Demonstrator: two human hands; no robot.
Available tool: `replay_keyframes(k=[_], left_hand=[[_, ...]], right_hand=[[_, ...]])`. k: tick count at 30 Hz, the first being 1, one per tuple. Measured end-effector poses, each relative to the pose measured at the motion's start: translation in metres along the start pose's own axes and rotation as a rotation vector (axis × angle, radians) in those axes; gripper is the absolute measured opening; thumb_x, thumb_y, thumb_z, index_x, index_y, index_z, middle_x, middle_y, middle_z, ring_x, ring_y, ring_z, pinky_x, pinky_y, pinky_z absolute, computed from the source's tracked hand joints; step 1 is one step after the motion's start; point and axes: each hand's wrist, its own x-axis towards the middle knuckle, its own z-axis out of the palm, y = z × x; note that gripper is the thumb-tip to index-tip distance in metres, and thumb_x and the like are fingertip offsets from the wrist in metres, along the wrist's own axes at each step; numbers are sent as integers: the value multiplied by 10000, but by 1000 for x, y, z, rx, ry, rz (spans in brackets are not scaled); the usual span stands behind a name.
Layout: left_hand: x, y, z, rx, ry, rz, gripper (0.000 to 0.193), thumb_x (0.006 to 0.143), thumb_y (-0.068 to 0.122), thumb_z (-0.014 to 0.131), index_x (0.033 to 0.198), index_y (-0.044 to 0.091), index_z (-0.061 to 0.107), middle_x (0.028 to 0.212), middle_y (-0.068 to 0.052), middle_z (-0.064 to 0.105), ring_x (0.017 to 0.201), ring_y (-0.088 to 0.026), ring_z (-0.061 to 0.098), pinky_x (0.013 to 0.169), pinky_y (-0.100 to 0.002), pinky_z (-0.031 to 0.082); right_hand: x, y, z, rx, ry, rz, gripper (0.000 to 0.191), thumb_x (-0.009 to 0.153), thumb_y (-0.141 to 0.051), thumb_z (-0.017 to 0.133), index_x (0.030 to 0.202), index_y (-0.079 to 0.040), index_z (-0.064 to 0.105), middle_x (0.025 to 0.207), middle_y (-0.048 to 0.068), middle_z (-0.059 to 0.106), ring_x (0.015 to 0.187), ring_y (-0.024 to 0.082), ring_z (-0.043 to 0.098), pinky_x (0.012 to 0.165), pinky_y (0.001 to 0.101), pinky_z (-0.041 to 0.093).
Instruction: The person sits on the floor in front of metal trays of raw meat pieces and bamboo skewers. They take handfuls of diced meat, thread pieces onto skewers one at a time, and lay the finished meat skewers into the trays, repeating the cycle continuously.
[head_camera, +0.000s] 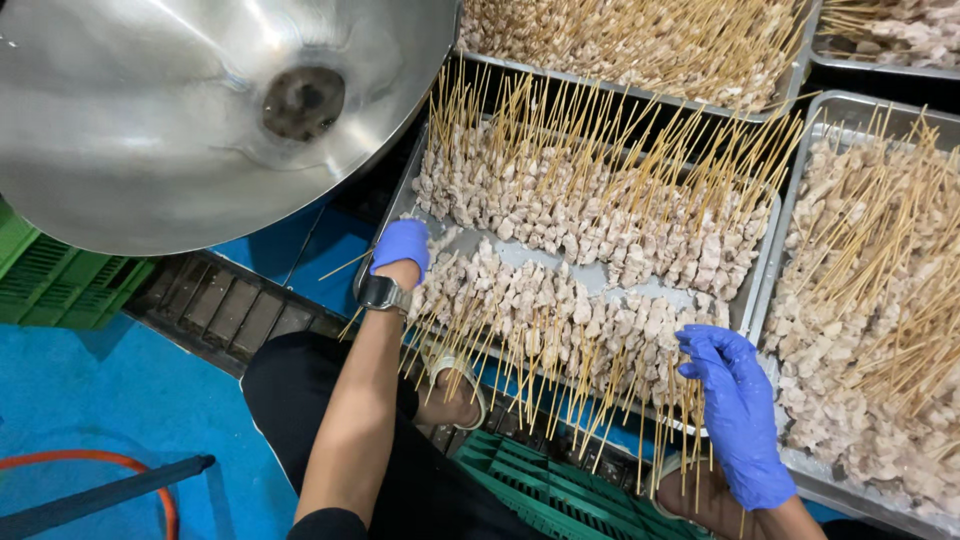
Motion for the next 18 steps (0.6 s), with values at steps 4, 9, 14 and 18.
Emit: replay_keyframes(k=[4,9,14,18], left_hand=[[-1,-4,-4,-144,-117,52,256,767,281,818,926,92,747,1015,-190,716,964,-396,678,876,-475,537],[-6,1,12,-97,-83,170,187,791,125,728,975,139,755,1018,-171,748,988,-384,698,892,-464,559],[-9,3,-3,-23,-283,146,195,769,198,773,945,120,744,1028,-182,735,1001,-382,689,898,-454,553],[-2,7,-32,-57,-262,-33,239,876,306,716,999,102,737,1087,-200,716,1028,-391,681,926,-462,544]], right_hand=[[2,6,0,3,-8,32,301,1048,-236,553,1229,-6,624,1190,106,705,1010,171,638,870,315,522],[4,11,0,-20,-32,-4,325,1049,-261,541,1230,-5,624,1185,106,709,1046,168,653,879,317,521],[4,13,1,-28,-26,3,335,1041,-270,546,1233,-4,616,1181,108,706,1078,170,661,873,328,526],[5,14,0,-46,-30,-2,338,1037,-268,547,1246,-13,619,1195,102,700,1068,176,655,879,329,529]])
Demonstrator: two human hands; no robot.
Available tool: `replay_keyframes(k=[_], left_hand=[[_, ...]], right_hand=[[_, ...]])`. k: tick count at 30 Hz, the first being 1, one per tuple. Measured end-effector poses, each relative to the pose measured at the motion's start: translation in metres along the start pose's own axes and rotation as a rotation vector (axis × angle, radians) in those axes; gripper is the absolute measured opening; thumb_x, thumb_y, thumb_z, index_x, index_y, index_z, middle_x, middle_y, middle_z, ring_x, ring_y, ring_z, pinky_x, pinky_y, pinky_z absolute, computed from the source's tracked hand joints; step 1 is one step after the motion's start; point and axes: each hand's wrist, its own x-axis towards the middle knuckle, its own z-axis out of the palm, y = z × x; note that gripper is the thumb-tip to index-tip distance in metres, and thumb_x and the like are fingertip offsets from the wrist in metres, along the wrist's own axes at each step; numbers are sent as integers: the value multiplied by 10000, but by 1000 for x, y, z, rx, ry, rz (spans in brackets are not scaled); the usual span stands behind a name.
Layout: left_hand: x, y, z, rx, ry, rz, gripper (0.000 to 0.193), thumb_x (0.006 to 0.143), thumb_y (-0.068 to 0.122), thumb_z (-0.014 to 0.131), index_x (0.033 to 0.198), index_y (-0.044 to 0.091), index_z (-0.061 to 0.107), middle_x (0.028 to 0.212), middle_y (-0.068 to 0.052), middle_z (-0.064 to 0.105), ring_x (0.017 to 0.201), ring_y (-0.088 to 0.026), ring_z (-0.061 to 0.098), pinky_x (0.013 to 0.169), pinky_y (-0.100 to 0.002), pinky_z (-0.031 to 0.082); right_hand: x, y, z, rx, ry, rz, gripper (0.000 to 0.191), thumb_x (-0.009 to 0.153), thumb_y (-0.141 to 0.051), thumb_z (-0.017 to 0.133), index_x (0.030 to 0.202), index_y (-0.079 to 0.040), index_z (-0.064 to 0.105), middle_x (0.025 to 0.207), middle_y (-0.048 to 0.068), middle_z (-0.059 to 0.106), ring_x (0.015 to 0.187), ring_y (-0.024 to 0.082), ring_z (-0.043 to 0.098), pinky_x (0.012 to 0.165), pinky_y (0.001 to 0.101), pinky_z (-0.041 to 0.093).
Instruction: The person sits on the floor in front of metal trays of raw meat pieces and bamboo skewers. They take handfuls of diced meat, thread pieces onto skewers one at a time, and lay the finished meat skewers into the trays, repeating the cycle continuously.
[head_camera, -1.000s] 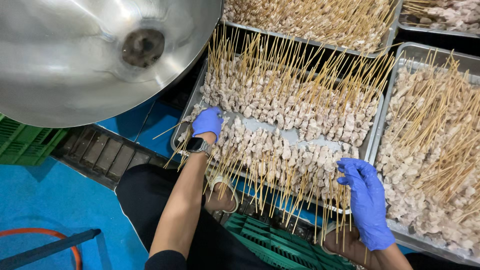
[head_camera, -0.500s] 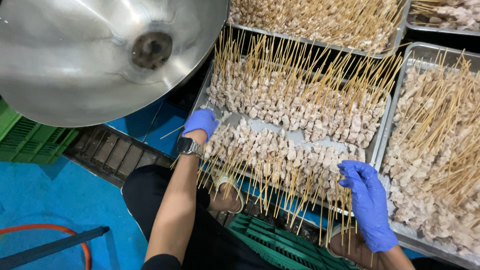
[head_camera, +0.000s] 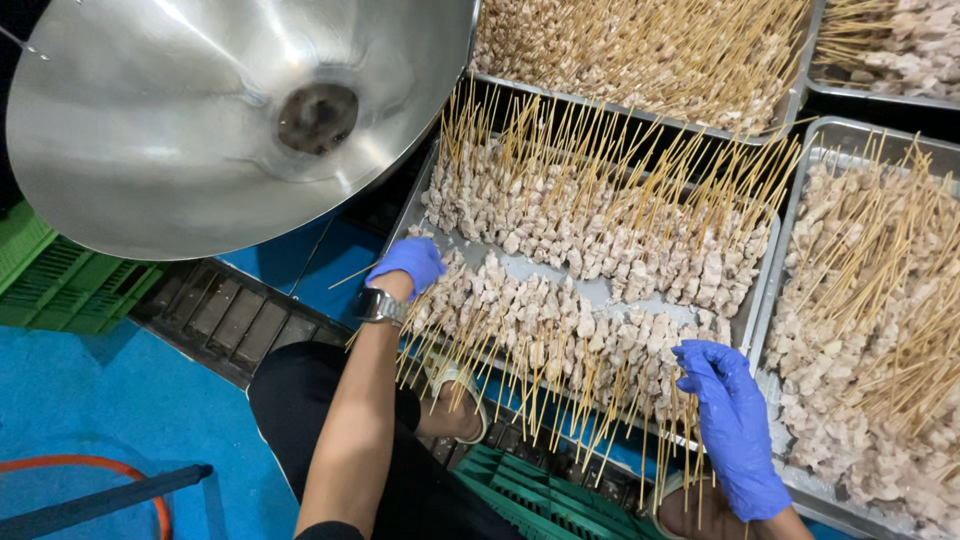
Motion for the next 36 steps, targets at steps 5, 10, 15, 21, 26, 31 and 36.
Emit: replay_keyframes(k=[5,10,15,21,26,31,36], left_hand=[[8,-30,-1,88,302,-24,222,868,176,637,1054,117,742,1139,-210,676,1015,-419,669,868,-505,549],[16,-31,26,282,286,-72,194,870,129,634,1018,82,749,1111,-242,673,999,-404,684,855,-479,562],[14,-35,23,122,270,-63,204,866,166,659,1009,43,737,1038,-247,699,963,-412,685,824,-488,569],[10,-49,18,162,312,194,297,822,96,655,1110,84,730,1013,-245,721,975,-422,691,870,-472,569],[13,-45,2,239,14,117,286,865,127,642,1132,88,736,1073,-241,707,1003,-433,686,866,-488,571],[20,-33,-16,173,66,141,262,893,161,632,1120,93,745,1112,-226,703,1025,-418,684,884,-480,567],[37,-18,-4,193,68,333,247,920,195,623,1107,98,753,1151,-210,700,1047,-404,683,902,-472,564]], right_hand=[[3,7,-1,41,5,2,342,1025,-262,559,1247,-9,616,1186,97,706,1067,167,658,877,325,533],[8,17,-1,8,62,63,350,1018,-266,581,1238,-1,643,1168,100,718,961,178,643,850,313,519],[9,22,-1,-17,51,71,349,1013,-264,588,1241,-7,647,1160,103,719,910,179,631,835,311,515],[9,22,-2,32,50,44,350,1011,-275,581,1244,-18,628,1166,75,722,962,152,643,850,301,518],[9,21,0,15,33,57,332,1017,-272,590,1217,-15,656,1142,80,704,943,156,639,836,308,527],[7,16,3,-9,28,91,321,1012,-267,589,1207,-21,657,1133,72,704,903,163,633,832,306,526],[5,12,1,-25,29,78,317,1018,-261,583,1201,-17,671,1127,66,692,912,153,622,836,298,516]])
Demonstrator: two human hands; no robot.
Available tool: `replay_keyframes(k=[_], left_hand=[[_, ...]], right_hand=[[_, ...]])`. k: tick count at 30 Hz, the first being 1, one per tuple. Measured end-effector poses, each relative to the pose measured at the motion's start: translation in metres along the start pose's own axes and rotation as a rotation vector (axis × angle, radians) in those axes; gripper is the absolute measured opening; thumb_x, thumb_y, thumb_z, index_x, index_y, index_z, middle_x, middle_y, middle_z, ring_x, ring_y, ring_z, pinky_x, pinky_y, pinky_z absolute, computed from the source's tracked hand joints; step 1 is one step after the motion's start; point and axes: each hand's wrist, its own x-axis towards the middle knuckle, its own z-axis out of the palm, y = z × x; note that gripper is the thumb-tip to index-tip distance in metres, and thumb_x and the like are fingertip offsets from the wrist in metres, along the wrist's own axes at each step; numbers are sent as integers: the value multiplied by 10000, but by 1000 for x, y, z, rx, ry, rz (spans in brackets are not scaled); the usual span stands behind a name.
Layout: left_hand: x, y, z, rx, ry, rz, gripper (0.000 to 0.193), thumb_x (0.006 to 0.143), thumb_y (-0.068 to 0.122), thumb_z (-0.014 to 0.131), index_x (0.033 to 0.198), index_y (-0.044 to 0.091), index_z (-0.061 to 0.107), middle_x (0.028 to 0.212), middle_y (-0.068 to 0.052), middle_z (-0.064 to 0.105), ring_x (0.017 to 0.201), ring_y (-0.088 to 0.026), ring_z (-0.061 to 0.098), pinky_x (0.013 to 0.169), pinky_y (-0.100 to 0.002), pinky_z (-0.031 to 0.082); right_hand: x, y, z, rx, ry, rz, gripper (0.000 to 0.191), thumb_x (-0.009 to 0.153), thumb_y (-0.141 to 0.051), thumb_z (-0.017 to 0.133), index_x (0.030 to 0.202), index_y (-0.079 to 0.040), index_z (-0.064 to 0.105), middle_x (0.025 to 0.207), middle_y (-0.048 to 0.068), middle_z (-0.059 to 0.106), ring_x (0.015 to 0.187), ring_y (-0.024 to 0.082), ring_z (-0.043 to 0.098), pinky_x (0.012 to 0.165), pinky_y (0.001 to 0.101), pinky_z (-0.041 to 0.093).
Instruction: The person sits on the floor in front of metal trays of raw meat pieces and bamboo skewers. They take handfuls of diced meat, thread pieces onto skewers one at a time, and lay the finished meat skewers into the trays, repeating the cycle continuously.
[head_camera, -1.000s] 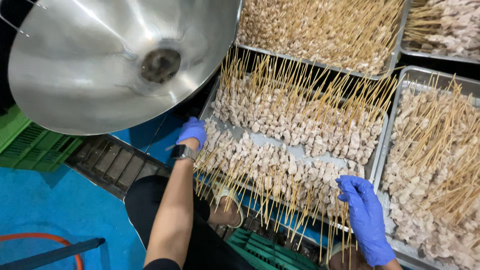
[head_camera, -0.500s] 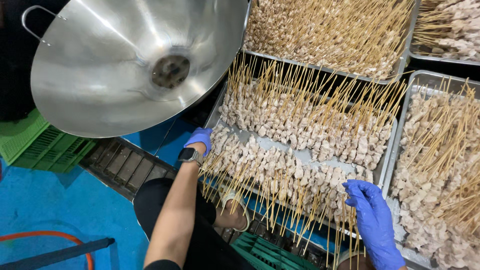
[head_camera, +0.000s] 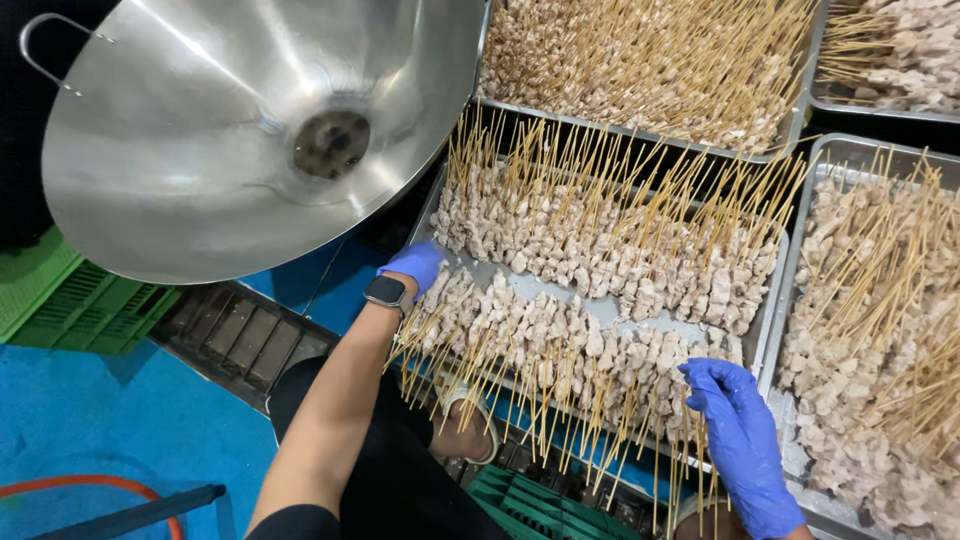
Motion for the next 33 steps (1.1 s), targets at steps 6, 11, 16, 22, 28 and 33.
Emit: replay_keyframes(k=[6,11,16,22,28,33], left_hand=[[-8,25,-4,-68,-3,-42,252,947,236,595,1127,130,735,1155,-178,701,1064,-378,675,893,-474,560],[-8,106,23,-207,98,20,386,884,383,687,1207,171,695,1084,-198,685,1016,-381,650,877,-495,528],[3,96,54,-151,304,106,314,826,241,668,1125,170,734,1113,-135,723,1022,-342,693,874,-480,558],[7,75,54,27,69,28,293,848,359,727,1033,132,726,1040,-154,710,944,-360,697,809,-501,560],[1,78,37,201,-75,-20,314,919,401,694,1026,110,745,1073,-153,700,986,-341,702,844,-475,569],[-12,120,14,38,49,98,258,1009,300,593,1180,135,693,1188,-137,689,1125,-326,670,965,-457,545]], right_hand=[[4,11,1,-8,11,22,314,1008,-253,592,1207,-22,668,1109,69,683,889,168,626,828,302,520],[4,17,1,5,-27,-72,302,1011,-250,578,1193,-23,660,1131,61,682,938,146,622,842,288,522],[0,11,-3,2,-17,-18,292,1010,-244,582,1197,-34,661,1134,65,689,916,154,624,835,291,518],[3,-2,-3,7,-11,-87,297,1009,-259,581,1183,-30,654,1139,61,683,949,133,633,833,284,531],[7,-19,-22,-36,78,-74,284,1023,-249,596,1192,-31,667,1103,78,676,928,136,595,843,284,500],[20,-44,-71,-35,233,-245,253,1060,-225,574,1181,-19,658,1136,54,671,1031,121,623,868,289,534]])
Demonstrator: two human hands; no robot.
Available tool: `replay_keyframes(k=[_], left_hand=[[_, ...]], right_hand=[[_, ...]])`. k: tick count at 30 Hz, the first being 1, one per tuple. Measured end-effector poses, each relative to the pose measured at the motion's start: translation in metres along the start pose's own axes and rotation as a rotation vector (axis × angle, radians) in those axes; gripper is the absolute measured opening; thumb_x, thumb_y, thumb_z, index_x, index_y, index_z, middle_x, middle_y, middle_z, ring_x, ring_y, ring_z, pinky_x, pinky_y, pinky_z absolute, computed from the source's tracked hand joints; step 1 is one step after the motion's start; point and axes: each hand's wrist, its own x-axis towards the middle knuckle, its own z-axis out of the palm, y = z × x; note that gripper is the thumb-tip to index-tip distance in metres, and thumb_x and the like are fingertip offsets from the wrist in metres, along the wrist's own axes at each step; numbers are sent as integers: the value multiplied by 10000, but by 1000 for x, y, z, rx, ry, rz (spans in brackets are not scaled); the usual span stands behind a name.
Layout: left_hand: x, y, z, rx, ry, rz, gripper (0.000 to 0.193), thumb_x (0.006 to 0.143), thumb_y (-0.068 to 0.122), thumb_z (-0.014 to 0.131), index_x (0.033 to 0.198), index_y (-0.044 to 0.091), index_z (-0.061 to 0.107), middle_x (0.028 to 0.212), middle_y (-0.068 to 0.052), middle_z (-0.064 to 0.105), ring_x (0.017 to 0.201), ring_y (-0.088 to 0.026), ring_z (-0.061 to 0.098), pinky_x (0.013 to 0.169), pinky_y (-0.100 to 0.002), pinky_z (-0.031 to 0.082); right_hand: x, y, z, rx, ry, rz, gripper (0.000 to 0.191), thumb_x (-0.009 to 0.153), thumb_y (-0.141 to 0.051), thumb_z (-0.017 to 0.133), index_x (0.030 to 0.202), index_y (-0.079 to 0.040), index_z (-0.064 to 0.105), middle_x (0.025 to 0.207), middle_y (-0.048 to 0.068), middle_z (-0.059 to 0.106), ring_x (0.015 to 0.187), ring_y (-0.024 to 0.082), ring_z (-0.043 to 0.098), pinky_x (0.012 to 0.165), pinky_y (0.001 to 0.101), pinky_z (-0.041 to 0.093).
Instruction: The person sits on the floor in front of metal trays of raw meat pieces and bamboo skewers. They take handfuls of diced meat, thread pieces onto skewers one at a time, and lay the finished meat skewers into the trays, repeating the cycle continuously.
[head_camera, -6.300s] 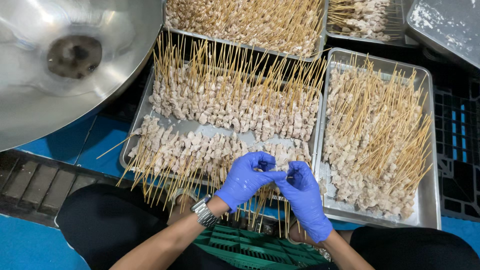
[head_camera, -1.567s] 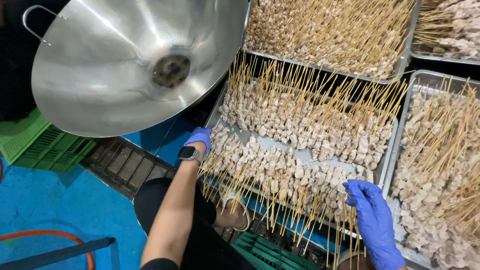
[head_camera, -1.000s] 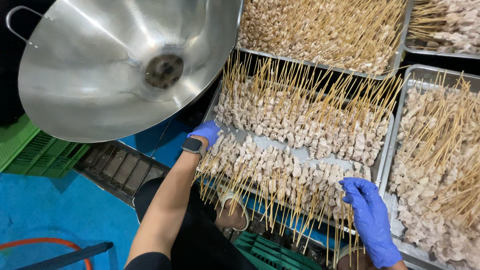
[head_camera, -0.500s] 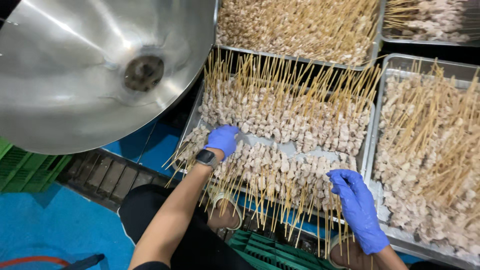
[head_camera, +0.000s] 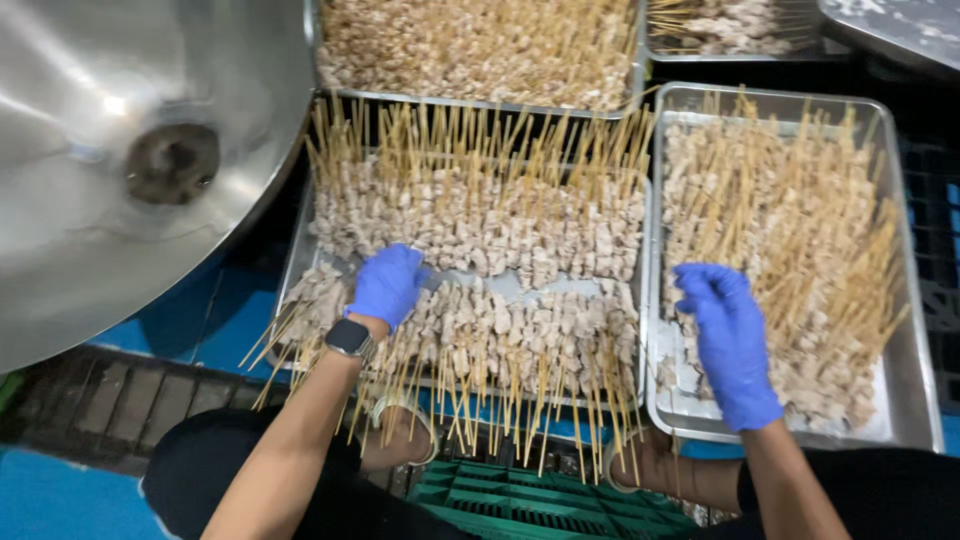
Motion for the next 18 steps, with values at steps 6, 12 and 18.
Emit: replay_keyframes(k=[6,12,18], left_hand=[[-17,63,17,-496,78,468,495,1018,363,558,1403,52,552,1412,-252,574,1269,-416,565,1064,-458,454],[-21,51,37,-454,-4,494,537,991,403,540,1418,78,545,1439,-206,559,1319,-372,528,1115,-451,424],[-8,54,13,-303,37,509,586,923,446,594,1423,144,556,1518,-184,479,1345,-395,475,1087,-560,342]], right_hand=[[21,-25,-69,-87,203,-147,243,1124,-217,571,1199,7,628,1166,80,670,1049,131,648,851,295,558],[40,-24,-142,-439,249,-41,243,1091,-245,631,1189,-29,686,1023,108,704,896,179,647,792,314,526],[43,16,-171,-864,-92,59,279,948,-307,680,1098,-80,743,1017,134,752,945,288,724,827,385,555]])
